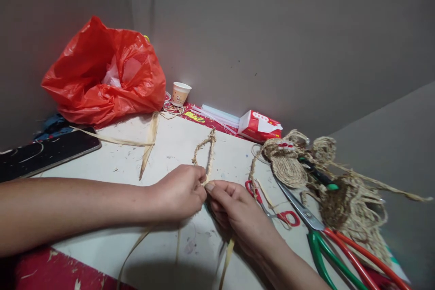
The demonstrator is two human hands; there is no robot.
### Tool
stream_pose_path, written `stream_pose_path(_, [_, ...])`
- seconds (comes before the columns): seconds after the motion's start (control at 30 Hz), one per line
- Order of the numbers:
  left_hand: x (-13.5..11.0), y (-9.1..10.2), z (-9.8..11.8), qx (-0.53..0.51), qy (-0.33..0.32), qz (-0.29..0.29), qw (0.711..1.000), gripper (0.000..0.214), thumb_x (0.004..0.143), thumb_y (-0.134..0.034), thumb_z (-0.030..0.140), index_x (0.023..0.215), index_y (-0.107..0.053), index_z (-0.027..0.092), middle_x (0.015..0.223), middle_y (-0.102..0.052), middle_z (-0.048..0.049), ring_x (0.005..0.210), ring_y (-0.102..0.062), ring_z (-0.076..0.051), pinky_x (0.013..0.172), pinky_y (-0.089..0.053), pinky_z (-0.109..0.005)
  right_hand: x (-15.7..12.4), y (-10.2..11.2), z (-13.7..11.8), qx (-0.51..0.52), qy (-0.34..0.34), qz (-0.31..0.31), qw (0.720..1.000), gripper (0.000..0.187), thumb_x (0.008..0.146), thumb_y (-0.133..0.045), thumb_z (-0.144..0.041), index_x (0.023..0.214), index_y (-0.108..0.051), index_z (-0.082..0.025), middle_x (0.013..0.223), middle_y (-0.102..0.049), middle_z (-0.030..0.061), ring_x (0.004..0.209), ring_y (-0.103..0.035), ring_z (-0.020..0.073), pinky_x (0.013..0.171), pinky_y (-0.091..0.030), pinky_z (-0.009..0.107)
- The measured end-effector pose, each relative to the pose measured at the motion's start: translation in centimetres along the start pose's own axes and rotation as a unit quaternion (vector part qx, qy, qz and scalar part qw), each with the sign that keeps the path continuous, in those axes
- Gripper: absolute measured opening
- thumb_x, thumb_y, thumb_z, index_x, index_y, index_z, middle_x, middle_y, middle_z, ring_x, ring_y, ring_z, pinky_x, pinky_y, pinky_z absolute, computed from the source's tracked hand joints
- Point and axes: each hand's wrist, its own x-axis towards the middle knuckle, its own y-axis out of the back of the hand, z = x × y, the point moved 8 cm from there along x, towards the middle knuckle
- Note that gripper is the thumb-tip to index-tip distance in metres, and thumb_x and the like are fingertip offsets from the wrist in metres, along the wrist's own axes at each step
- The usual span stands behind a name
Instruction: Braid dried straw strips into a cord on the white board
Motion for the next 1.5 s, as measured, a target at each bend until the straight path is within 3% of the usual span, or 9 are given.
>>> stream_pose_path(0.2, [-0.3, 0.0, 1.2, 0.133, -0.056, 0.022, 0.989, 0.006, 0.068, -0.044, 0.014, 0.066, -0.042, 0.019, 0.052, -0.046, 0.0022, 0.047, -0.039, -0.01, 0.046, -0.023, -0.023, 0.0, 0.0, 0.0, 0.045, -0.007, 0.03, 0.999, 0.042, 0.072, -0.067, -0.047, 0.053, -0.043, -0.018, 0.042, -0.025, -0.0106, 0.039, -0.014, 0.004, 0.037, -0.009, 0.021])
stream_pose_path(0.4, [-0.5, 0.5, 1.5, 0.11, -0.01, -0.026, 0.994, 0.008, 0.069, -0.046, 0.02, 0.071, -0.053, 0.017, 0.052, -0.047, 0.0029, 0.046, -0.041, -0.01, 0.044, -0.026, -0.022, 0.0, 0.5, 0.0, 0.038, 0.0, 0.038, 0.999, 0.042, 0.071, -0.068, -0.045, 0.053, -0.04, -0.019, 0.044, -0.029, -0.0098, 0.04, -0.017, 0.0044, 0.038, -0.012, 0.02])
stream_pose_path(0.57, [0.5, 3.1, 1.7, -0.015, -0.03, 0.052, 0.998, 0.017, 0.069, -0.05, 0.02, 0.083, -0.057, 0.016, 0.063, -0.053, 0.0029, 0.058, -0.047, -0.01, 0.054, -0.034, -0.021, 0.0, 0.5, -0.1, 0.039, -0.006, 0.01, 0.999, 0.036, 0.073, -0.068, -0.046, 0.062, -0.05, -0.016, 0.043, -0.028, -0.0107, 0.04, -0.015, 0.0045, 0.038, -0.009, 0.021])
stream_pose_path(0.67, [1.2, 0.7, -0.1, -0.187, 0.055, -0.061, 0.979, 0.018, 0.068, -0.053, 0.024, 0.085, -0.051, 0.016, 0.061, -0.054, 0.0029, 0.055, -0.05, -0.01, 0.053, -0.038, -0.022, 0.0, 0.6, -0.4, 0.02, 0.004, 0.0, 1.0, 0.038, 0.074, -0.067, -0.047, 0.06, -0.049, -0.017, 0.044, -0.029, -0.0099, 0.04, -0.016, 0.0047, 0.039, -0.01, 0.022])
stream_pose_path(0.77, [0.9, -1.8, -1.1, -0.265, 0.124, -0.164, 0.942, 0.009, 0.07, -0.048, 0.026, 0.073, -0.046, 0.018, 0.053, -0.051, 0.0045, 0.036, -0.036, -0.006, 0.039, -0.026, -0.02, 0.0, 0.5, -0.5, -0.005, -0.001, -0.023, 1.0, 0.039, 0.076, -0.064, -0.05, 0.061, -0.05, -0.016, 0.044, -0.028, -0.0098, 0.04, -0.016, 0.0048, 0.038, -0.01, 0.022])
stream_pose_path(0.97, [1.2, -0.8, -1.0, -0.151, 0.063, -0.142, 0.976, 0.017, 0.073, -0.047, 0.027, 0.065, -0.055, 0.015, 0.045, -0.034, 0.0077, 0.038, -0.024, -0.006, 0.038, -0.016, -0.022, 0.1, 0.6, -0.4, -0.038, -0.026, -0.061, 0.997, 0.039, 0.076, -0.062, -0.053, 0.066, -0.05, -0.017, 0.047, -0.026, -0.0107, 0.041, -0.015, 0.0051, 0.038, -0.011, 0.02])
stream_pose_path(1.17, [2.0, -0.1, -0.7, -0.08, 0.006, -0.121, 0.989, 0.02, 0.073, -0.045, 0.023, 0.066, -0.061, 0.014, 0.05, -0.043, 0.005, 0.048, -0.034, -0.008, 0.046, -0.025, -0.021, 0.2, 1.3, -0.6, -0.143, -0.01, -0.085, 0.986, 0.035, 0.082, -0.056, -0.051, 0.072, -0.054, -0.017, 0.051, -0.032, -0.0081, 0.045, -0.023, 0.0071, 0.041, -0.019, 0.019])
stream_pose_path(1.3, [2.0, -0.4, -1.1, -0.1, 0.034, -0.146, 0.984, 0.019, 0.072, -0.042, 0.022, 0.058, -0.053, 0.016, 0.045, -0.04, 0.0059, 0.043, -0.029, -0.007, 0.043, -0.022, -0.021, 0.1, 1.4, -1.5, -0.218, 0.037, -0.075, 0.972, 0.032, 0.085, -0.052, -0.046, 0.076, -0.059, -0.016, 0.068, -0.05, -0.0013, 0.059, -0.039, 0.0108, 0.054, -0.034, 0.021])
stream_pose_path(1.5, [1.5, -1.1, -1.1, -0.204, 0.079, -0.17, 0.961, 0.021, 0.073, -0.05, 0.029, 0.056, -0.048, 0.017, 0.035, -0.029, 0.0092, 0.034, -0.018, -0.005, 0.038, -0.011, -0.023, -0.4, 1.0, -2.8, -0.355, 0.095, -0.022, 0.93, 0.029, 0.089, -0.044, -0.037, 0.067, -0.052, -0.018, 0.064, -0.05, -0.001, 0.062, -0.045, 0.0139, 0.058, -0.037, 0.024])
